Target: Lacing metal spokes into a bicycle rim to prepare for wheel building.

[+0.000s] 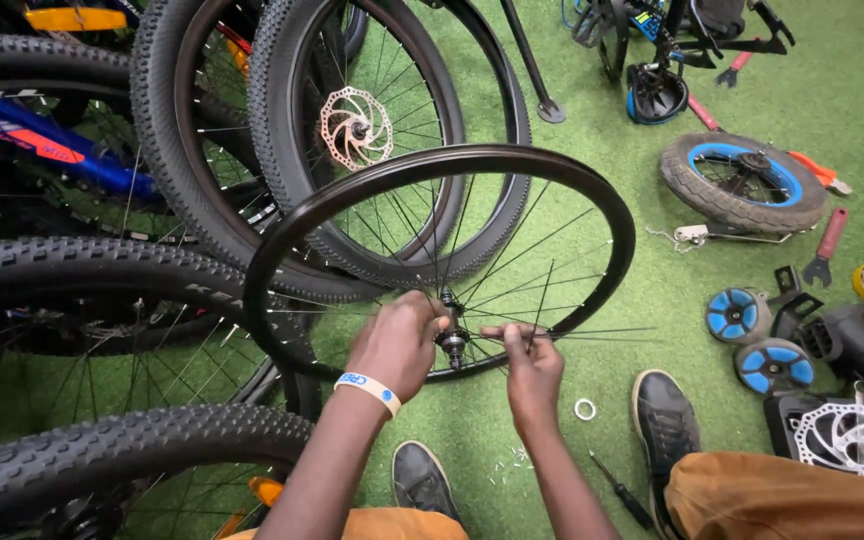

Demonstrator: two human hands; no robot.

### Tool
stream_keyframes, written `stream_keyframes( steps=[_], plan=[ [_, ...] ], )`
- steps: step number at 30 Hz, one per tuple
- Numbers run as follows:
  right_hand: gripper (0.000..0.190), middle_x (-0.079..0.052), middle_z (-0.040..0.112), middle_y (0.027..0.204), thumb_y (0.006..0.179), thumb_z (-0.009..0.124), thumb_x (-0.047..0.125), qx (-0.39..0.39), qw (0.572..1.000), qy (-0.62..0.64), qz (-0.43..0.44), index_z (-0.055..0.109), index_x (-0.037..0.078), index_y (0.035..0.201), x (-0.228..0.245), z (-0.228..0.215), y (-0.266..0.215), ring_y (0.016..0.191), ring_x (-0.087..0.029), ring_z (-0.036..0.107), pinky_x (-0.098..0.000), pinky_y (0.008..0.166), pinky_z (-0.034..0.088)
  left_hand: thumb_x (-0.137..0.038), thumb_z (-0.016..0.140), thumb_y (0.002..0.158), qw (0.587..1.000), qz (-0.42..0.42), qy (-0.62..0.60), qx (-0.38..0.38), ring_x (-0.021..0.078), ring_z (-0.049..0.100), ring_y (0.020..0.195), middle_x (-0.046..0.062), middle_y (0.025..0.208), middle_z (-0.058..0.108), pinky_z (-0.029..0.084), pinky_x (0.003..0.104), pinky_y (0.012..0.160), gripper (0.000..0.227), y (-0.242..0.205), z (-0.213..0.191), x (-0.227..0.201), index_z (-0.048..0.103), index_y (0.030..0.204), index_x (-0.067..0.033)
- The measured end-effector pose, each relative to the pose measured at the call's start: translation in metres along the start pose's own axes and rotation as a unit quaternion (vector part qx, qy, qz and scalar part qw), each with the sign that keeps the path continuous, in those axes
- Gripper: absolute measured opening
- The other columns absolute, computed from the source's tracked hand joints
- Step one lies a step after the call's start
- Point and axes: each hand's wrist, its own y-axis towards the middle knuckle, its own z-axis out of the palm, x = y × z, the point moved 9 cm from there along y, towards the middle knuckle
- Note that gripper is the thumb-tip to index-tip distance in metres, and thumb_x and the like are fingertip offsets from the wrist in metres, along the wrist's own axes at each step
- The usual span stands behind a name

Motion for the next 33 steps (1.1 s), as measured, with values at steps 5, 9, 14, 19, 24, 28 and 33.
stream_keyframes(
  steps=[5,9,14,19,24,28,33],
  plan=[
    [0.009,-0.009,0.080,0.094,0.097,0.073,0.016,0.013,0.996,-0.030,-0.088,0.072,0.009,0.092,0.007,-0.023,0.012,0.084,-0.013,0.068,-0.0292,0.088,0.052,-0.029,0.055,0.100,0.999,-0.032,-0.013,0.005,0.0397,0.069,0.105,0.007,0.105,0.071,0.054,0.055,0.094,0.025,0.004,0.009,0.010,0.076,0.106,-0.0169],
    [0.008,-0.005,0.079,0.087,0.085,0.085,0.009,0.002,0.990,-0.044,-0.131,0.077,0.010,0.088,0.010,-0.054,0.019,0.073,-0.008,0.066,-0.0267,0.079,0.057,-0.027,0.054,0.100,0.999,-0.042,-0.013,0.001,0.0392,0.070,0.104,0.007,0.103,0.073,0.055,0.054,0.092,0.025,0.005,0.003,0.009,0.076,0.104,-0.0164],
    [0.010,-0.004,0.074,0.089,0.086,0.083,0.003,-0.023,0.991,0.035,-0.129,0.075,0.008,0.090,0.039,-0.082,0.009,0.072,-0.008,0.066,-0.0301,0.082,0.059,-0.027,0.057,0.099,0.999,-0.052,0.001,-0.005,0.0370,0.071,0.102,0.006,0.102,0.074,0.056,0.052,0.091,0.023,0.010,0.003,0.012,0.077,0.103,-0.0172],
    [0.020,-0.010,0.072,0.080,0.081,0.085,0.007,-0.177,0.974,0.100,0.104,0.070,0.008,0.094,-0.003,-0.106,0.006,0.043,-0.005,0.031,-0.0235,0.039,0.020,-0.016,0.053,0.104,0.992,-0.120,-0.007,0.038,0.0279,0.070,0.075,0.014,0.094,0.075,0.058,0.042,0.065,0.022,-0.001,-0.013,-0.014,0.074,0.104,-0.0114],
    [0.026,-0.011,0.076,0.097,0.082,0.081,0.003,-0.231,0.950,0.139,0.158,0.067,0.004,0.103,-0.015,-0.107,-0.013,0.046,-0.004,0.033,-0.0220,0.038,0.024,-0.011,0.052,0.105,0.986,-0.147,-0.024,0.074,0.0224,0.066,0.071,0.012,0.096,0.073,0.058,0.035,0.061,0.023,-0.010,-0.009,-0.021,0.074,0.112,-0.0120],
    [0.053,-0.010,0.077,0.094,0.078,0.087,0.009,-0.364,0.913,0.103,0.155,0.054,0.011,0.119,-0.002,-0.113,-0.039,0.069,-0.010,0.053,-0.0289,0.047,0.031,-0.021,0.049,0.107,0.977,-0.175,-0.054,0.107,0.0205,0.062,0.070,0.013,0.107,0.069,0.057,0.036,0.065,0.026,-0.020,-0.008,-0.027,0.073,0.114,-0.0119],
    [0.011,-0.006,0.070,0.094,0.091,0.073,0.000,-0.279,0.955,0.085,-0.058,0.066,0.008,0.093,0.047,-0.100,-0.032,0.091,-0.018,0.068,-0.0267,0.091,0.062,-0.018,0.048,0.107,0.975,-0.167,-0.052,0.134,0.0210,0.059,0.077,0.010,0.106,0.065,0.056,0.036,0.069,0.025,-0.026,-0.005,-0.034,0.072,0.109,-0.0148]
  ],
)
